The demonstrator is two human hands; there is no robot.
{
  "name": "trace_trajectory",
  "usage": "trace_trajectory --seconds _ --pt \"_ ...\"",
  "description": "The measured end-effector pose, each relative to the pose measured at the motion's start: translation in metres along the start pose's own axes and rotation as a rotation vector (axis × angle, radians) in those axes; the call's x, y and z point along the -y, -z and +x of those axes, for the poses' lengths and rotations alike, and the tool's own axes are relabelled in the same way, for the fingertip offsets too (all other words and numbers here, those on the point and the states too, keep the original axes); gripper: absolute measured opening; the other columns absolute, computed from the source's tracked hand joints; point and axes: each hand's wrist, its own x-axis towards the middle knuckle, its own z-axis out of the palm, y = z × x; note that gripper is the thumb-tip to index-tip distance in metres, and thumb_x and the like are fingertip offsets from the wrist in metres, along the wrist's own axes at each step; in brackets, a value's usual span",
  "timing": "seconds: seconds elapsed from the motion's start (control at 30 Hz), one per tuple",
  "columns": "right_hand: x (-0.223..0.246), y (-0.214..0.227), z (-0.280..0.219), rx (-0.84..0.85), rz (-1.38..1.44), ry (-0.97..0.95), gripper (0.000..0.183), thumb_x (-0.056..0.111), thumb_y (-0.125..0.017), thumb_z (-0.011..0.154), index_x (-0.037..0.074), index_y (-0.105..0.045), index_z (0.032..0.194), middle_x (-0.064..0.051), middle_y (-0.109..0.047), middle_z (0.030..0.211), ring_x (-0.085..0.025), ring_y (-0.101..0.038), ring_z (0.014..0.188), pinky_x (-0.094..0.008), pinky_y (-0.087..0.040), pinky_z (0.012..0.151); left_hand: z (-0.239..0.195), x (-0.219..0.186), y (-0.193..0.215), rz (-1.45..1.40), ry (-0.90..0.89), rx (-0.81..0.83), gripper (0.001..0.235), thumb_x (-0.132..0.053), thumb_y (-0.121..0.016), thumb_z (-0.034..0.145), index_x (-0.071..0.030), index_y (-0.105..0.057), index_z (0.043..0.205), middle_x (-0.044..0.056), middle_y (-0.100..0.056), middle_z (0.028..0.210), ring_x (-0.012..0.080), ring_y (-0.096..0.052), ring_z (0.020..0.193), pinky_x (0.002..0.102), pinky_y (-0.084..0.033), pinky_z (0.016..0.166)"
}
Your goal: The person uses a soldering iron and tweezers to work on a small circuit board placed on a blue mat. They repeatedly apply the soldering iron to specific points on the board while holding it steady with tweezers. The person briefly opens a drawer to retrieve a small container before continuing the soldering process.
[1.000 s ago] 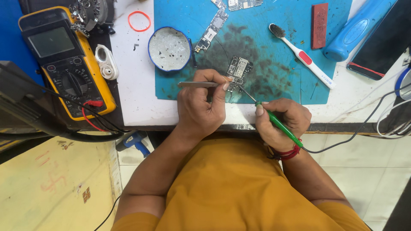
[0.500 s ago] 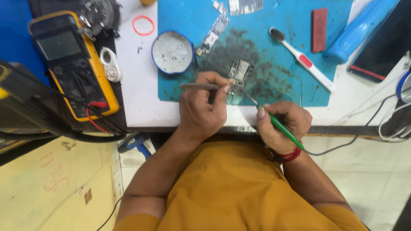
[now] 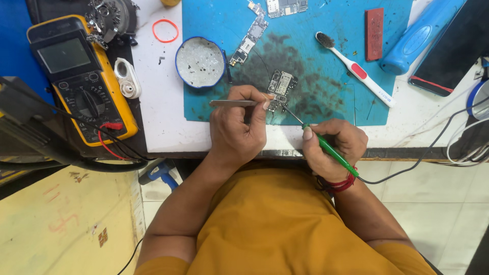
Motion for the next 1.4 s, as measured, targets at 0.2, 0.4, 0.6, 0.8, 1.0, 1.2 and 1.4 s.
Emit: trace_trajectory --seconds 0.2,0.4,0.6,0.8,1.0,1.2,1.4 --pt "0.000 -0.001 0.000 -0.016 -0.008 0.009 0.013 0.000 -0.075 0.094 0.000 -0.062 0.093 -0.008 -0.069 0.080 -0.009 -0.062 0.061 -0.021 -0.047 0.056 0.000 0.000 0.000 0.001 0.006 -0.001 0.009 -0.003 -0.064 0.104 -0.003 -0.056 0.105 0.009 -0.077 0.102 0.0160 -0.077 0.082 0.027 -0.061 0.070" --pt "-0.001 0.000 -0.001 -0.009 0.011 -0.002 0.013 0.000 -0.074 0.094 0.000 -0.062 0.094 -0.008 -0.069 0.081 -0.009 -0.062 0.060 -0.021 -0.047 0.057 -0.001 0.000 -0.001 0.017 -0.008 -0.013 0.009 -0.003 -0.065 0.104 -0.003 -0.056 0.106 0.010 -0.077 0.102 0.0168 -0.078 0.086 0.027 -0.061 0.072" --pt "-0.002 0.001 -0.003 -0.014 -0.007 -0.011 0.013 0.001 -0.074 0.095 0.000 -0.062 0.093 -0.007 -0.067 0.079 -0.008 -0.060 0.060 -0.021 -0.046 0.057 0.000 0.000 0.000 -0.016 0.019 -0.004 0.009 -0.003 -0.064 0.104 -0.003 -0.055 0.107 0.010 -0.077 0.102 0.0157 -0.078 0.085 0.026 -0.062 0.071" --pt "-0.002 -0.001 -0.005 -0.040 0.059 -0.042 0.009 0.002 -0.072 0.098 -0.001 -0.063 0.098 -0.008 -0.068 0.079 -0.009 -0.063 0.062 -0.021 -0.048 0.059 0.000 0.000 0.000 -0.006 0.009 -0.006 0.009 -0.002 -0.065 0.104 -0.003 -0.055 0.106 0.010 -0.077 0.102 0.0161 -0.078 0.083 0.027 -0.061 0.069" --pt "0.014 -0.008 0.013 0.013 -0.070 0.043 0.022 0.005 -0.071 0.096 0.002 -0.067 0.117 -0.015 -0.076 0.104 -0.017 -0.071 0.075 -0.030 -0.056 0.071 0.001 -0.001 0.000 0.021 -0.004 -0.010 0.009 -0.003 -0.065 0.103 -0.003 -0.056 0.105 0.009 -0.078 0.098 0.0163 -0.078 0.080 0.028 -0.060 0.068" --pt "0.037 -0.015 0.038 0.172 -0.380 0.190 0.042 0.010 -0.086 0.086 0.003 -0.066 0.122 -0.017 -0.071 0.108 -0.032 -0.070 0.088 -0.038 -0.056 0.077 0.000 0.000 0.000 0.018 -0.006 -0.024 0.010 -0.004 -0.066 0.102 -0.003 -0.056 0.105 0.008 -0.077 0.096 0.0171 -0.078 0.078 0.029 -0.060 0.069" --pt "0.032 -0.016 0.060 0.225 -0.351 0.316 0.039 -0.005 -0.076 0.089 0.006 -0.065 0.125 -0.015 -0.072 0.115 -0.034 -0.071 0.102 -0.041 -0.057 0.087 -0.001 0.002 -0.001 0.014 -0.025 -0.042 0.011 -0.003 -0.066 0.102 -0.003 -0.056 0.107 0.009 -0.076 0.097 0.0181 -0.078 0.079 0.030 -0.061 0.069"
